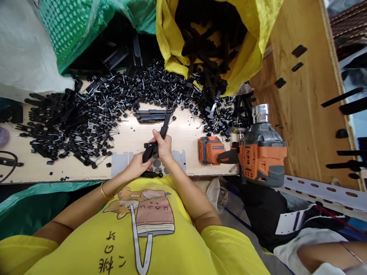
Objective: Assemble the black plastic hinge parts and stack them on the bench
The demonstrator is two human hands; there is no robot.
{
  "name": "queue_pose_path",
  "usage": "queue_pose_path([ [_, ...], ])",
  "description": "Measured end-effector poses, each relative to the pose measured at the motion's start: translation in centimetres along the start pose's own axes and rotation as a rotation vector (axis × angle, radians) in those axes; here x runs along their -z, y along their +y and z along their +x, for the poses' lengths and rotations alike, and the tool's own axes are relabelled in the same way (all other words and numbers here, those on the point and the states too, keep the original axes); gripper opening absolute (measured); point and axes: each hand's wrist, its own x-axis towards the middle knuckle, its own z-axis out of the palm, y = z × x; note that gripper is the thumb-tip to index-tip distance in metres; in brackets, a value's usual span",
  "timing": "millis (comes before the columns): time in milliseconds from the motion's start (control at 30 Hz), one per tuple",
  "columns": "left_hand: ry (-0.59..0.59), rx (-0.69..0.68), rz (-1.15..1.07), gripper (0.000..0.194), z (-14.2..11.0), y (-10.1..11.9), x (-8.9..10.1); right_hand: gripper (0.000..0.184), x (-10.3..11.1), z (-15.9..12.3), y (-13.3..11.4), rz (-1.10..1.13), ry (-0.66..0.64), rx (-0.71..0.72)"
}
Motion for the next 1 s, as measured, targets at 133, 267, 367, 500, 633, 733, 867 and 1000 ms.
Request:
queue_pose_path([
  [133,-0.097,0.027,-0.126,0.025,0.0,-0.1,0.4,0.041,0.2,0.4,-0.2,-0.045,-0.048,-0.082],
  [267,-0.26,-0.016,-0.534,0.066,-0.1,0.3,1.1,0.043,0.3,-0.1,-1.0,-0.121,-0.049,-0.059],
  [367,-0.141,0.042,-0.729,0.073,0.1,1.0,1.4,0.043,-0.4,-1.4,-1.3,-0.168,-0.018,0.039],
  [500,-0.087,0.075,-0.733,0.061,0.1,1.8,1.9,0.043,-1.5,-2.8,-1.3,-0.165,0.039,0.126],
  [633,-0.156,0.102,-0.764,0.062,-0.3,1.8,2.2,0.046,-1.6,-2.5,-1.2,-0.133,-0.027,0.04],
  [733,-0.14,0.115,-0.77,0.06,-0.2,1.3,1.9,0.047,-1.6,-2.1,-1.0,-0.107,-0.076,-0.029],
  [867,-0.13,0.076,-0.637,0.061,1.0,0.6,2.1,0.046,-1.9,-2.1,-0.3,-0.096,0.028,0.015],
  [1000,-0.194,-0.171,-0.259,0.071,1.4,0.4,4.4,0.043,-1.3,-1.3,0.1,-0.066,0.12,0.111],
])
